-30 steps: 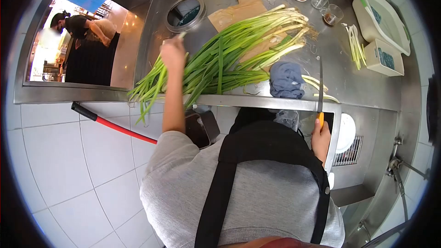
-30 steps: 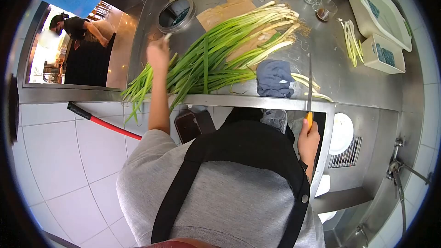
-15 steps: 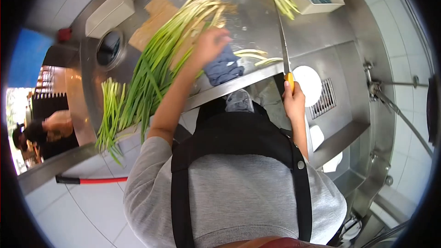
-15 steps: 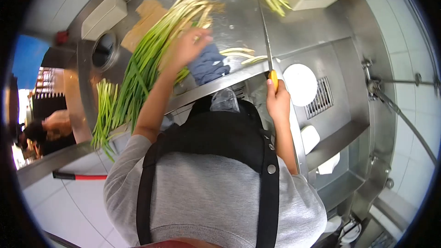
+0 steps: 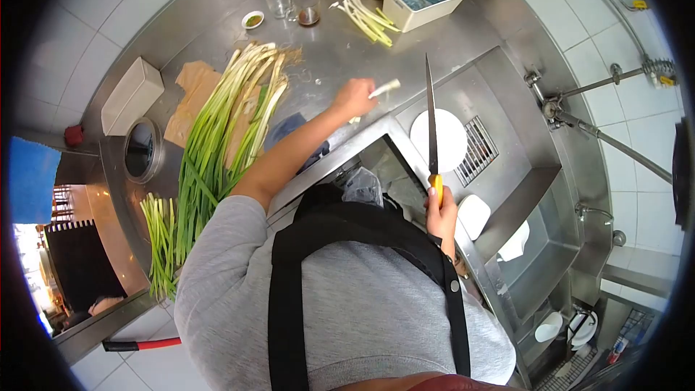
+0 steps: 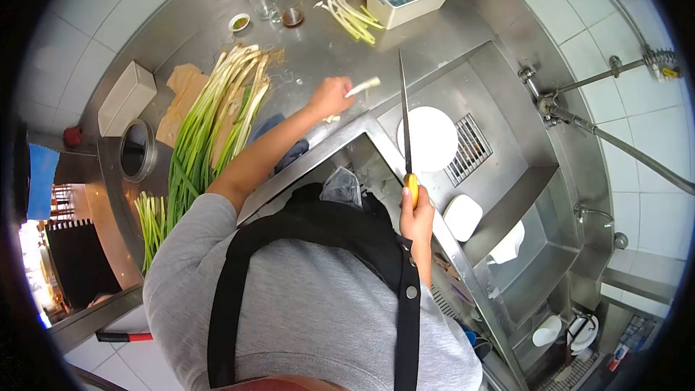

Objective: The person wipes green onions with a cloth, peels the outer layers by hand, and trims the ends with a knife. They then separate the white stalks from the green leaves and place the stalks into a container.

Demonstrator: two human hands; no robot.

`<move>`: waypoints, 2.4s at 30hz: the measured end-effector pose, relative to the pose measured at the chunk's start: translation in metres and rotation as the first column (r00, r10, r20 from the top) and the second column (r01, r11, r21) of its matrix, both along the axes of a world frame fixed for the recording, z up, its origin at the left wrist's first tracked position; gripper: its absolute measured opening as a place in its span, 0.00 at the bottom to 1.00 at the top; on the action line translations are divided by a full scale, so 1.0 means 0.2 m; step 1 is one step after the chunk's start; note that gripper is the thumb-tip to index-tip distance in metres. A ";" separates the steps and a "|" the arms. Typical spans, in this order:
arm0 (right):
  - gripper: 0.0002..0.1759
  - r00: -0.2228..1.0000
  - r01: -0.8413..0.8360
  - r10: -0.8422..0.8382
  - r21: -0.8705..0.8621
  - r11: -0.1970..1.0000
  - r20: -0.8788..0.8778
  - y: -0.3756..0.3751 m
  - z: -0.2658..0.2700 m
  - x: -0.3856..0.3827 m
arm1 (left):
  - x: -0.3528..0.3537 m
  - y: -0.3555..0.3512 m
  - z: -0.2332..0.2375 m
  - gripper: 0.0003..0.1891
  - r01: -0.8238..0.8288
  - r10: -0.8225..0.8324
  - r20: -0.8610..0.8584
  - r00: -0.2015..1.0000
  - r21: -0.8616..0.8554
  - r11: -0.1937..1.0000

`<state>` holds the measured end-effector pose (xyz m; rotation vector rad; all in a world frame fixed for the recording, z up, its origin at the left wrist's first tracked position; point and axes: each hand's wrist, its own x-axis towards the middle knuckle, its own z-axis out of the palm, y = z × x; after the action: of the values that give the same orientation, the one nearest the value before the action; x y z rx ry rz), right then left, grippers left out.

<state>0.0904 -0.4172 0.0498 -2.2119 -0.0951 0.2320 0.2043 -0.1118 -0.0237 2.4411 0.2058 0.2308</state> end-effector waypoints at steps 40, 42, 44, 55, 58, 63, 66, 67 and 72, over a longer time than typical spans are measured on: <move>0.22 0.869 -0.474 0.491 -0.172 0.863 0.068 0.80 -0.12 0.48 | -1.86 0.02 1.77 0.07 -0.472 -0.212 0.950 0.229 0.298 0.830; 0.22 0.887 -0.445 0.459 -0.169 0.879 0.051 0.76 -0.10 0.44 | -1.76 0.07 1.72 0.07 -0.462 -0.224 0.968 0.111 0.249 0.851; 0.23 0.905 -0.411 0.423 -0.166 0.896 0.041 0.72 -0.10 0.44 | -1.57 0.13 1.60 0.07 -0.456 -0.168 0.986 -0.007 0.146 0.878; 0.21 0.923 -0.253 0.324 -0.309 0.917 0.206 0.55 -0.05 0.48 | -0.79 0.34 0.08 0.19 -0.126 0.269 -0.369 0.890 0.368 0.921; 0.23 0.900 -0.243 0.372 -0.447 0.861 0.227 0.65 -0.11 0.66 | -0.83 0.41 -0.08 0.17 -0.232 0.297 -0.243 0.923 0.264 0.936; 0.23 0.863 -0.282 0.442 -0.495 0.822 0.242 0.84 -0.31 0.94 | -0.87 0.46 0.27 0.15 -0.262 0.264 -0.024 0.964 0.056 0.963; 0.26 0.822 -0.268 0.498 -0.584 0.766 0.276 0.90 -0.27 0.92 | -0.85 0.44 0.43 0.14 -0.178 0.196 0.110 0.974 -0.157 0.972; 0.28 0.772 -0.202 0.539 -0.674 0.710 0.337 0.93 -0.26 0.89 | -0.85 0.40 0.50 0.14 -0.193 0.211 0.109 0.971 -0.158 0.968; 0.44 0.701 -0.257 0.553 0.563 0.785 -0.450 1.13 -0.04 0.54 | -0.71 0.24 0.59 0.12 0.199 0.099 0.321 0.942 -0.771 0.605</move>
<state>0.1975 -0.1907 0.0418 -1.5148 -0.2797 1.0531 0.0629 -0.0630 0.0953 1.4616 0.0571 0.4202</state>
